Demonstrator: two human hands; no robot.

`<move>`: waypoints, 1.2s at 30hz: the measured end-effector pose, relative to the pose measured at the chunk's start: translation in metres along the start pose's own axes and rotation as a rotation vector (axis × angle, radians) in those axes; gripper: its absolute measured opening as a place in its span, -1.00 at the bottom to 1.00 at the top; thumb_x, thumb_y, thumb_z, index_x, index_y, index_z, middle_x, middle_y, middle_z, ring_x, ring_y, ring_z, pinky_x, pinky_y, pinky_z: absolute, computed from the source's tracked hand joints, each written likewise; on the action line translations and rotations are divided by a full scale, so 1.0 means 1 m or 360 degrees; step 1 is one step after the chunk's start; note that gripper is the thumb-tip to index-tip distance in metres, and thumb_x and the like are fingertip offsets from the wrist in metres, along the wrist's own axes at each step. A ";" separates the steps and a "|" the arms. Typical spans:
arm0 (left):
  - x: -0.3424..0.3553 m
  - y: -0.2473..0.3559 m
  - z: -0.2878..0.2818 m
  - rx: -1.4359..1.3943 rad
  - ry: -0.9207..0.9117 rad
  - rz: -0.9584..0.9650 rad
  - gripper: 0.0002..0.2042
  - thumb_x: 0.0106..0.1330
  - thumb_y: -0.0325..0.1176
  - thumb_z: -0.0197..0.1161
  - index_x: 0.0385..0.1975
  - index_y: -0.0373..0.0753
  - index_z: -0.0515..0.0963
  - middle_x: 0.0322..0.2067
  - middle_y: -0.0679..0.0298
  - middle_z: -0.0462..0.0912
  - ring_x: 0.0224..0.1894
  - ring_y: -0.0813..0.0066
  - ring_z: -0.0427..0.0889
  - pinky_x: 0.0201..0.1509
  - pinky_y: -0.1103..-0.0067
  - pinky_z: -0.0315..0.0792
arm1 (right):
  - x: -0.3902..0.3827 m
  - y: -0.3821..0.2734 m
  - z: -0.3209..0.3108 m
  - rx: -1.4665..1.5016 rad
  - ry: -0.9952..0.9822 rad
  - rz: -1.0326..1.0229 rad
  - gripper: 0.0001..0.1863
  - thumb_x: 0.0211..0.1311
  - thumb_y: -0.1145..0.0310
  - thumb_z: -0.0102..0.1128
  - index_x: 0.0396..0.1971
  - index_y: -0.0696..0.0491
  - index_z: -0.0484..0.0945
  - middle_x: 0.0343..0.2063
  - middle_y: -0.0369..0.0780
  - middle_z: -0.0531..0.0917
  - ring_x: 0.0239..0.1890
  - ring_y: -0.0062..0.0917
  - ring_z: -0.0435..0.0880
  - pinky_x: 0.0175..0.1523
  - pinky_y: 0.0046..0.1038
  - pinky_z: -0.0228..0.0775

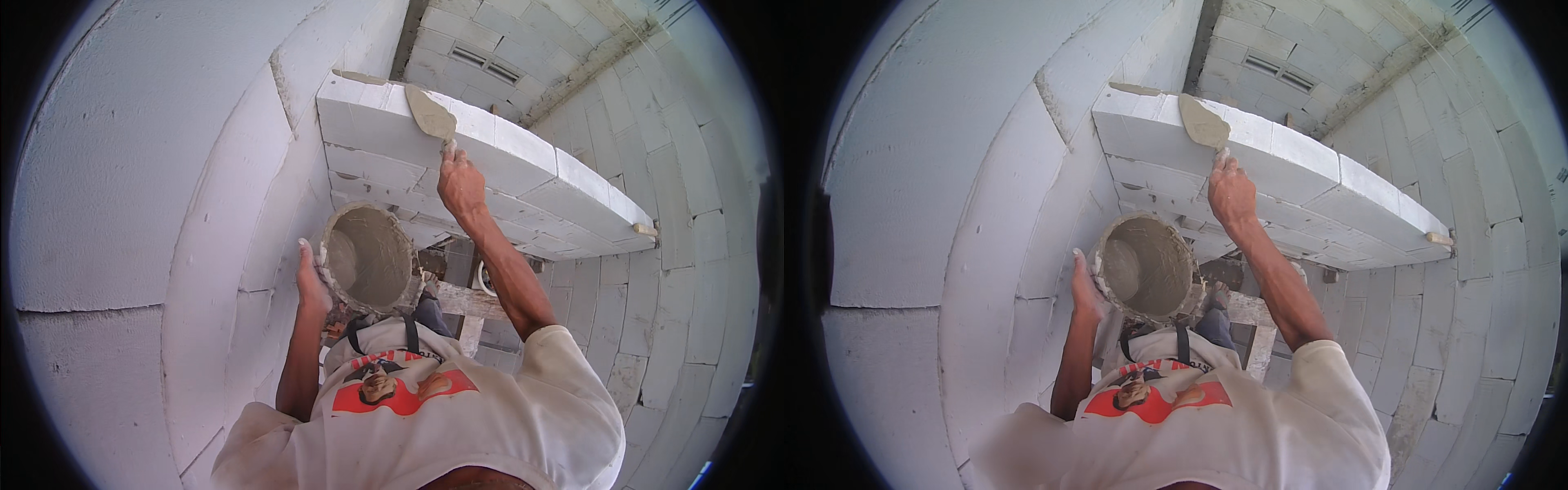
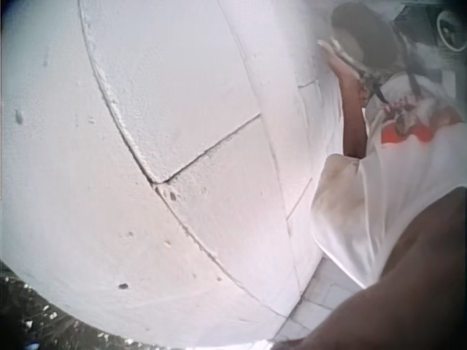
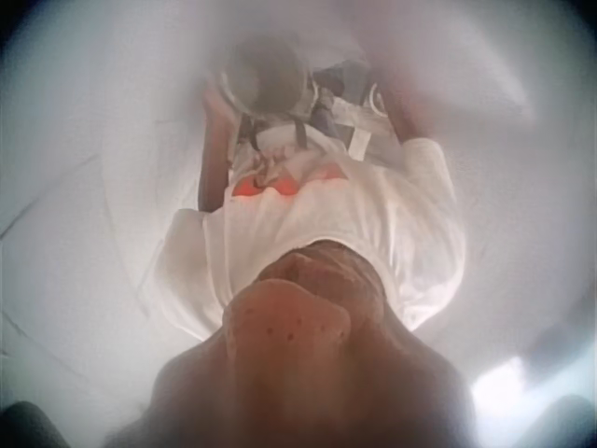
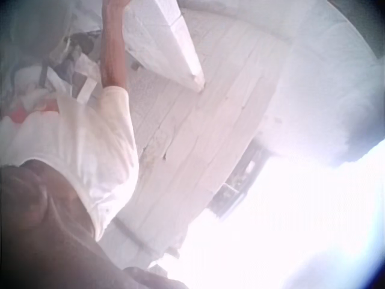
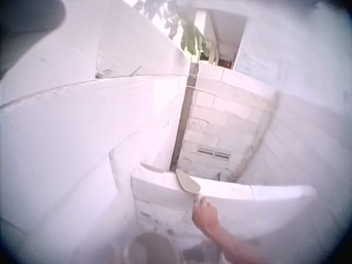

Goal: The person sets a string line along a wall using a hammer, applies mortar onto the blocks with a trowel, places a block on the mortar bed, and taps it with a hammer before applying additional mortar with the trowel.

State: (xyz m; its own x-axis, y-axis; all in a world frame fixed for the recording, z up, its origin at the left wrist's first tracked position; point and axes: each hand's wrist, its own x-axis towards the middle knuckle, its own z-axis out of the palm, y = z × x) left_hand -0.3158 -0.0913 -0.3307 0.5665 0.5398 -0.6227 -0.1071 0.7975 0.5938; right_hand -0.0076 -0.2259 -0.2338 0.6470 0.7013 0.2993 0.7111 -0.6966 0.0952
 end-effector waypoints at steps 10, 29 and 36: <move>0.009 0.032 0.048 0.0289 -0.0012 0.0141 -0.39 0.48 0.35 -0.01 -0.46 -0.11 0.58 -0.55 0.41 0.57 -0.53 0.65 0.49 -0.44 0.63 0.35 | -0.163 0.001 -0.005 0.0889 -0.0244 0.0023 -0.69 0.39 0.30 0.17 -0.01 0.18 0.49 -0.16 0.07 0.61 -0.22 0.02 0.70 -0.15 0.04 0.57; 0.025 0.017 0.078 0.0476 -0.0497 0.0284 -0.30 0.52 0.38 -0.19 -0.42 -0.22 0.49 -0.57 0.32 0.52 -0.52 0.49 0.43 -0.40 0.53 0.32 | -0.188 -0.049 0.043 0.0468 -0.1079 -0.0566 -0.71 0.37 0.26 0.04 -0.30 0.14 0.68 -0.33 0.02 0.75 -0.25 -0.24 0.81 -0.25 -0.23 0.67; 0.009 0.008 0.094 0.0372 -0.0224 0.0148 -0.32 0.49 0.41 -0.14 -0.57 -0.10 0.48 -0.70 0.46 0.40 -0.64 0.59 0.34 -0.51 0.60 0.22 | -0.177 -0.014 0.045 0.2321 -0.2010 0.0634 -0.70 0.39 0.22 0.24 -0.23 0.22 0.65 -0.63 -0.24 0.58 -0.75 -0.60 0.48 -0.71 -0.52 0.28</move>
State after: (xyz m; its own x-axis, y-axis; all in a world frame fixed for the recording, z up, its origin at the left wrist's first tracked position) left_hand -0.2343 -0.1054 -0.2839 0.6724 0.5520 -0.4931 0.0181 0.6537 0.7565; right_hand -0.1202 -0.3336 -0.3306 0.1248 0.7111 -0.6919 -0.2790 -0.6440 -0.7123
